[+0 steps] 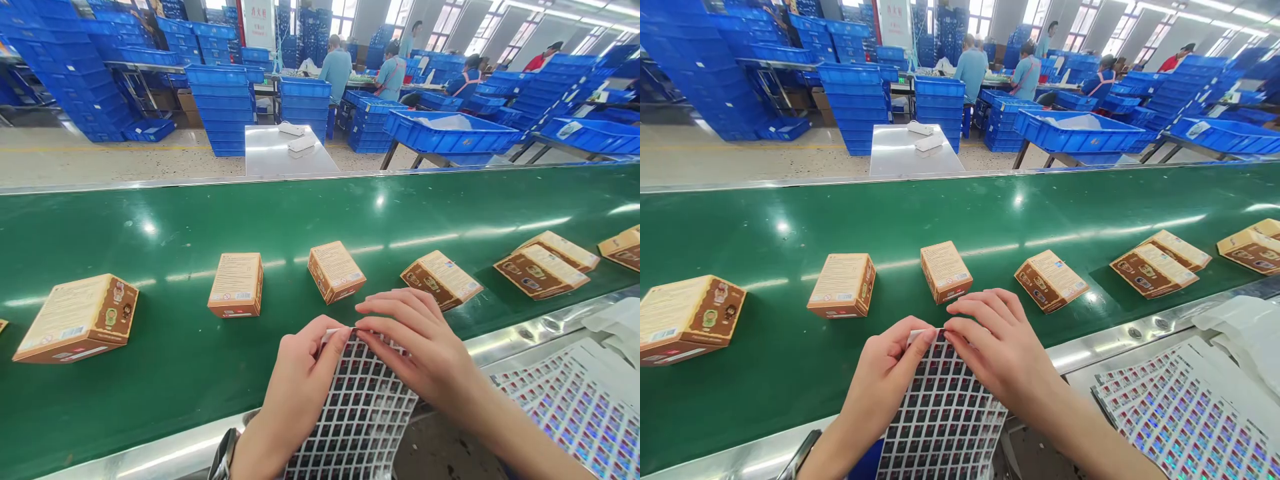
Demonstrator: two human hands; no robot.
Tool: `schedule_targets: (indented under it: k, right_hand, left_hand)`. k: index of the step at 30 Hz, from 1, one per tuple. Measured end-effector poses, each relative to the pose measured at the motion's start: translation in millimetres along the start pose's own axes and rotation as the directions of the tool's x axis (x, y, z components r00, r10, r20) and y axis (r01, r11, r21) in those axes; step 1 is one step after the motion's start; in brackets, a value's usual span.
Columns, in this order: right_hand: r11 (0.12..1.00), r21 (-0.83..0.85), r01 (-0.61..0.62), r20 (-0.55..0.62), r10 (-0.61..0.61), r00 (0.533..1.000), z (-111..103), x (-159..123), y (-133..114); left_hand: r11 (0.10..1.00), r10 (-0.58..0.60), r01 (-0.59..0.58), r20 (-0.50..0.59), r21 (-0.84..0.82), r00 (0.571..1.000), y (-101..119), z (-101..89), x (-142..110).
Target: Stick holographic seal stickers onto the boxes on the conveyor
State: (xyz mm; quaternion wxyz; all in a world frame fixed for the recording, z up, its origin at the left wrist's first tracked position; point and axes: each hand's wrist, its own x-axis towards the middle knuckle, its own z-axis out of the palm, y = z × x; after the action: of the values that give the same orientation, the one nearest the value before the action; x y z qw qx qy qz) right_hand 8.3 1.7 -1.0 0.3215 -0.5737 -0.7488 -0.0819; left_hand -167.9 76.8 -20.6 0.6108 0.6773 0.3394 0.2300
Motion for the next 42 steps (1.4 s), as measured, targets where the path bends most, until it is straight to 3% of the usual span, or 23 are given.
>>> schedule_targets:
  k: [2, 4, 5, 7, 8, 9, 11, 12, 15, 20, 25, 33, 38, 40, 42]
  right_hand:
    - [0.988, -0.118, 0.102, -0.019, -0.105, 0.994, 2, -2, -6]
    - [0.983, -0.108, 0.147, -0.045, -0.152, 0.987, 2, -2, -8]
    - [0.992, -0.046, 0.12, -0.071, -0.123, 0.99, 2, -1, -5]
    - [0.984, 0.16, -0.071, -0.114, 0.09, 0.989, 4, 5, 9]
    - [0.934, 0.285, -0.216, -0.101, 0.254, 0.962, 8, 10, 21]
    - [0.834, 0.406, -0.374, -0.05, 0.429, 0.902, 12, 15, 36]
    - [0.52, 0.605, -0.604, 0.118, 0.691, 0.713, 27, 26, 66]
    - [0.337, 0.682, -0.648, 0.199, 0.768, 0.609, 36, 31, 80]
    - [0.202, 0.727, -0.656, 0.268, 0.797, 0.542, 63, 42, 105]
    - [0.15, 0.739, -0.657, 0.281, 0.817, 0.504, 83, 44, 101]
    - [0.216, 0.713, -0.667, 0.227, 0.83, 0.51, 83, 39, 96]
    - [0.485, 0.526, -0.699, -0.01, 0.825, 0.564, 84, 40, 98]
    - [0.568, 0.409, -0.715, -0.104, 0.807, 0.581, 73, 50, 97]
    - [0.633, 0.375, -0.678, -0.121, 0.758, 0.641, 55, 46, 93]
    - [0.726, 0.358, -0.587, -0.019, 0.634, 0.773, 29, 36, 91]
  left_hand:
    - [1.0, -0.004, 0.004, -0.03, -0.016, 1.0, 0, -1.1, 2]
    - [0.999, -0.022, 0.019, -0.066, -0.042, 0.998, -1, -3.3, 6]
    - [0.998, -0.036, 0.032, -0.077, -0.053, 0.996, -1, -4.9, 9]
    - [0.997, -0.059, 0.056, -0.069, -0.051, 0.996, -3, -8.7, 17]
    - [0.999, -0.043, 0.042, -0.058, -0.027, 0.997, -5, -10.5, 21]
    - [1.0, 0.0, 0.001, -0.041, 0.015, 0.999, -6, -12.1, 27]
    - [0.982, 0.129, -0.13, 0.014, 0.135, 0.991, -9, -13.5, 38]
    - [0.964, 0.181, -0.186, 0.045, 0.192, 0.982, -11, -13.3, 43]
    - [0.938, 0.192, -0.222, 0.135, 0.266, 0.972, -16, -9.8, 55]
    - [0.955, 0.161, -0.2, 0.184, 0.217, 0.97, -19, -5.2, 58]
    - [0.965, 0.15, -0.189, 0.211, 0.18, 0.966, -20, -6.6, 59]
    - [0.974, 0.178, -0.207, 0.24, 0.097, 0.954, -22, -5.9, 65]
    - [0.99, 0.128, -0.135, 0.149, 0.038, 0.98, -22, -19.4, 49]
    - [0.994, 0.094, -0.099, 0.112, 0.044, 0.989, -20, -16.2, 46]
    - [0.997, 0.064, -0.067, 0.076, 0.034, 0.995, -15, -4.1, 49]
